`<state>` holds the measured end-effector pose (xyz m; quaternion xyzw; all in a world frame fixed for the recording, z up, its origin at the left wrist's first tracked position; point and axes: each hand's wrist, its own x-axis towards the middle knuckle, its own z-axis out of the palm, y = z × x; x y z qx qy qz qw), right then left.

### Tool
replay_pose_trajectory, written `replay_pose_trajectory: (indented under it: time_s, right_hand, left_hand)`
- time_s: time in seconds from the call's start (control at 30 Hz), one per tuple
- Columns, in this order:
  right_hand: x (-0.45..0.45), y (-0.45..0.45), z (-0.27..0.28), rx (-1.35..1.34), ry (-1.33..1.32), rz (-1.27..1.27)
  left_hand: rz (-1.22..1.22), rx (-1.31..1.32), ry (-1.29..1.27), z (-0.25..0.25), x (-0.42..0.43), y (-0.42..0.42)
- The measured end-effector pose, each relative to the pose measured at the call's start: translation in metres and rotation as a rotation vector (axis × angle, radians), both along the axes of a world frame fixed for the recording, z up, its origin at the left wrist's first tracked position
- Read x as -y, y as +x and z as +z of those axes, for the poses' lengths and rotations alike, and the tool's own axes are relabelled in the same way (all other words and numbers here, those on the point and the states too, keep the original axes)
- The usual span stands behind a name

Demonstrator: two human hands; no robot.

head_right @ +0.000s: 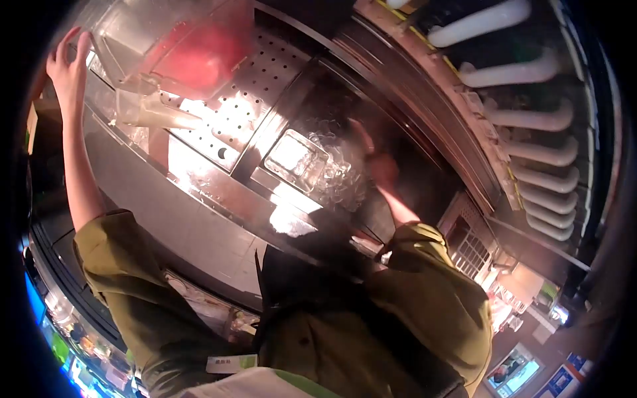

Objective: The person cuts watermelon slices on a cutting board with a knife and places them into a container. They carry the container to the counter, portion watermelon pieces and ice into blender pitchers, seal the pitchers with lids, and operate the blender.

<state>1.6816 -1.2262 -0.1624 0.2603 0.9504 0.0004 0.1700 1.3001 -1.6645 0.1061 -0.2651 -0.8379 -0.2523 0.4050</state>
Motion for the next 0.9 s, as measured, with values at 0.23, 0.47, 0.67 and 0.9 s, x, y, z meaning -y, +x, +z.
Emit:
replay_pose_trajectory:
  time_s: [0.23, 0.47, 0.67, 0.9]
  right_hand:
    - [-0.038, -0.048, -0.160, -0.048, -0.013, -0.123]
    - [0.022, -0.069, -0.221, -0.178, -0.028, 0.032]
    - [-0.025, -0.025, -0.218, -0.373, -0.540, 0.041]
    - [-0.015, 0.001, 0.043, -0.415, -0.846, -0.124]
  left_hand:
    - [0.320, 0.254, 0.379, -0.029, -0.019, 0.004]
    - [0.103, 0.226, 0.737, -0.022, 0.046, 0.066]
    - [-0.362, 0.296, 0.243, 0.003, 0.040, 0.215]
    - [-0.560, 0.748, -0.535, 0.013, -0.089, 0.258]
